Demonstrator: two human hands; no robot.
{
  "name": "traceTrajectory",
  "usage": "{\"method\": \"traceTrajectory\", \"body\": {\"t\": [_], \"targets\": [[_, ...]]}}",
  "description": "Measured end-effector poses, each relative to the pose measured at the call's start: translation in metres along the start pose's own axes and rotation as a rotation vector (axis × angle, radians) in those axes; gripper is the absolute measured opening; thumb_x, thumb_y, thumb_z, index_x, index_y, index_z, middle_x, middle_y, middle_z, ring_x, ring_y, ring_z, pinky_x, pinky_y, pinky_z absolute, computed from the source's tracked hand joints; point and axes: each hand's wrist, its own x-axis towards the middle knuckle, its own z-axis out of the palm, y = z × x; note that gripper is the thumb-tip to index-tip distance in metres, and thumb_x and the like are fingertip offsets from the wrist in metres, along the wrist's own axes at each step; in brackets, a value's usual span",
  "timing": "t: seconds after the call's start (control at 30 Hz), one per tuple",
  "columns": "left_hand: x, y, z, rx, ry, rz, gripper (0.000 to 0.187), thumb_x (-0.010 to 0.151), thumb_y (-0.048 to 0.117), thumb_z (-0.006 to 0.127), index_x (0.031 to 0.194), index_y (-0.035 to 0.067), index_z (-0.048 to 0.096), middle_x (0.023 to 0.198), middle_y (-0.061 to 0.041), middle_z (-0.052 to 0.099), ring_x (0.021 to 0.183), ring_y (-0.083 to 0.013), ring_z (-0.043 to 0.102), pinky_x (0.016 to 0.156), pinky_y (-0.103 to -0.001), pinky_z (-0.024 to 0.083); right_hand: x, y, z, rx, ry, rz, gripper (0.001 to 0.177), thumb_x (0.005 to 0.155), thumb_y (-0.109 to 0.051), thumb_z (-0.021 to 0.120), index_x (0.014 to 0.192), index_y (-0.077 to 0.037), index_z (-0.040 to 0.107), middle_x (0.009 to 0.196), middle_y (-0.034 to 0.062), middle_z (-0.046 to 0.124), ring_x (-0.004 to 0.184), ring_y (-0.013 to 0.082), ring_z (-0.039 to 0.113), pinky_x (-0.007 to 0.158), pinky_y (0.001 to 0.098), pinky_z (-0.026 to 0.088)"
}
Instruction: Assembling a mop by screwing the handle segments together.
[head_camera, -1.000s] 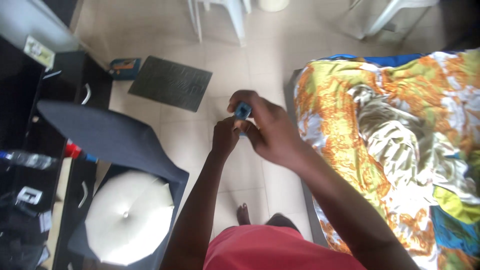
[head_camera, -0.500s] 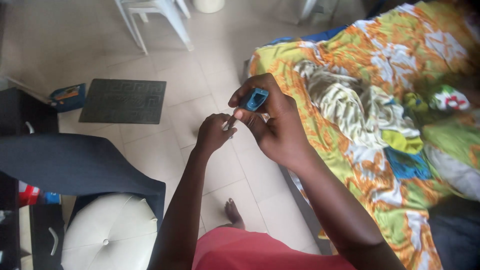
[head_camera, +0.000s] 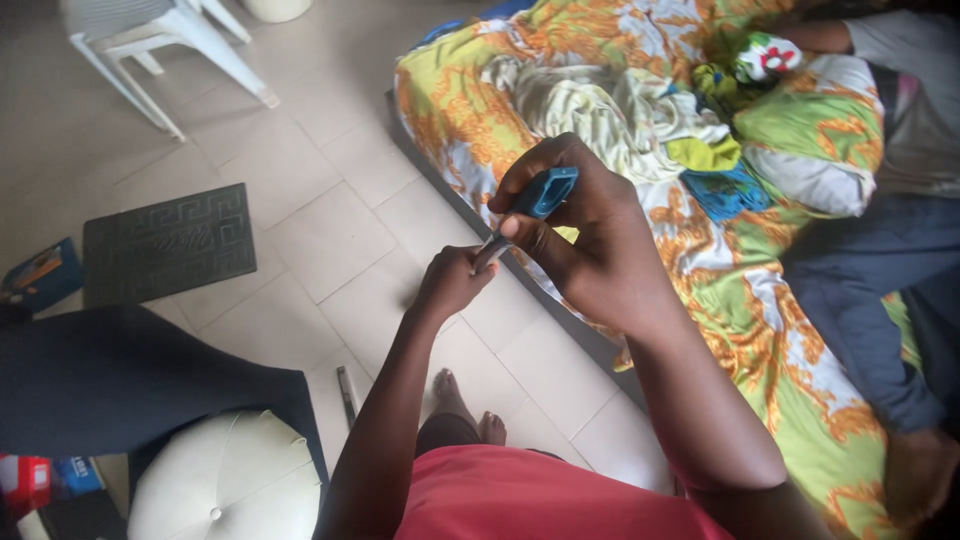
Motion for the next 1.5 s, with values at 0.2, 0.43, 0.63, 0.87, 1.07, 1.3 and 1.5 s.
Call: {"method": "traceTrajectory", "body": {"t": [0.2, 0.43, 0.63, 0.87, 1.07, 1.3, 1.5], "targets": [[0.003, 0.026, 0.048, -0.008, -0.135, 0.061, 0.034, 0.089, 0.035, 0.079, 0.086, 0.001, 0.073, 0.072, -0.017, 0.07, 0.069, -0.0308, 0.072, 0.065, -0.042, 0.054, -0.027, -0.008, -0.017, -0.098, 0.169, 0.009, 0.039, 0.099, 0.006, 0.072, 0.121, -0.005, 0.041, 0.104, 0.0065, 0.066, 0.095, 0.0123, 0.068, 0.081, 0.0275, 0.059], [0.012, 0.045, 0.098, -0.226, -0.371, 0.169, 0.024, 0.076, 0.018, 0.081, 0.09, 0.004, 0.068, 0.079, -0.012, 0.074, 0.074, -0.022, 0.073, 0.069, -0.036, 0.056, -0.04, -0.017, -0.038, -0.195, 0.3, 0.022, 0.036, 0.103, 0.013, 0.065, 0.124, -0.003, 0.041, 0.1, 0.0072, 0.061, 0.09, 0.0126, 0.063, 0.08, 0.0281, 0.058], [0.025, 0.03, 0.136, -0.211, -0.564, 0.411, 0.011, 0.08, 0.007, 0.073, 0.089, 0.005, 0.067, 0.086, -0.009, 0.075, 0.085, -0.023, 0.074, 0.078, -0.036, 0.057, -0.042, -0.004, -0.044, -0.362, 0.342, 0.165, 0.037, 0.095, 0.01, 0.07, 0.12, -0.005, 0.048, 0.096, 0.0042, 0.065, 0.086, 0.012, 0.068, 0.07, 0.0278, 0.058], [0.054, 0.022, 0.152, -0.097, -0.583, 0.42, 0.01, 0.084, 0.012, 0.072, 0.093, 0.008, 0.072, 0.084, -0.009, 0.076, 0.08, -0.0228, 0.075, 0.075, -0.036, 0.058, -0.061, 0.015, -0.059, -0.206, 0.443, 0.28, 0.035, 0.097, 0.015, 0.06, 0.123, -0.004, 0.047, 0.107, 0.0052, 0.064, 0.104, 0.0135, 0.067, 0.083, 0.029, 0.062], [0.083, -0.006, 0.133, 0.049, -0.524, 0.492, 0.011, 0.086, 0.011, 0.071, 0.096, 0.008, 0.073, 0.082, -0.013, 0.074, 0.078, -0.0287, 0.074, 0.07, -0.041, 0.056, -0.071, 0.039, -0.05, -0.107, 0.492, 0.201, 0.039, 0.098, 0.019, 0.064, 0.124, -0.005, 0.047, 0.116, 0.0077, 0.062, 0.116, 0.0176, 0.066, 0.101, 0.0336, 0.058], [0.092, -0.02, 0.107, 0.107, -0.392, 0.573, 0.017, 0.088, 0.005, 0.066, 0.102, 0.011, 0.075, 0.085, -0.019, 0.07, 0.079, -0.0397, 0.069, 0.066, -0.048, 0.052, -0.07, 0.05, -0.031, -0.012, 0.59, 0.226, 0.042, 0.098, 0.021, 0.06, 0.124, -0.006, 0.042, 0.119, 0.0097, 0.063, 0.119, 0.0184, 0.066, 0.101, 0.0347, 0.06], [0.084, 0.007, 0.078, 0.058, -0.41, 0.65, 0.028, 0.082, 0.003, 0.065, 0.107, 0.011, 0.074, 0.084, -0.018, 0.071, 0.078, -0.0378, 0.07, 0.068, -0.047, 0.054, -0.061, 0.022, -0.032, -0.004, 0.598, 0.161, 0.041, 0.1, 0.023, 0.059, 0.127, -0.003, 0.042, 0.116, 0.0123, 0.064, 0.114, 0.0185, 0.067, 0.102, 0.0331, 0.06]]}}
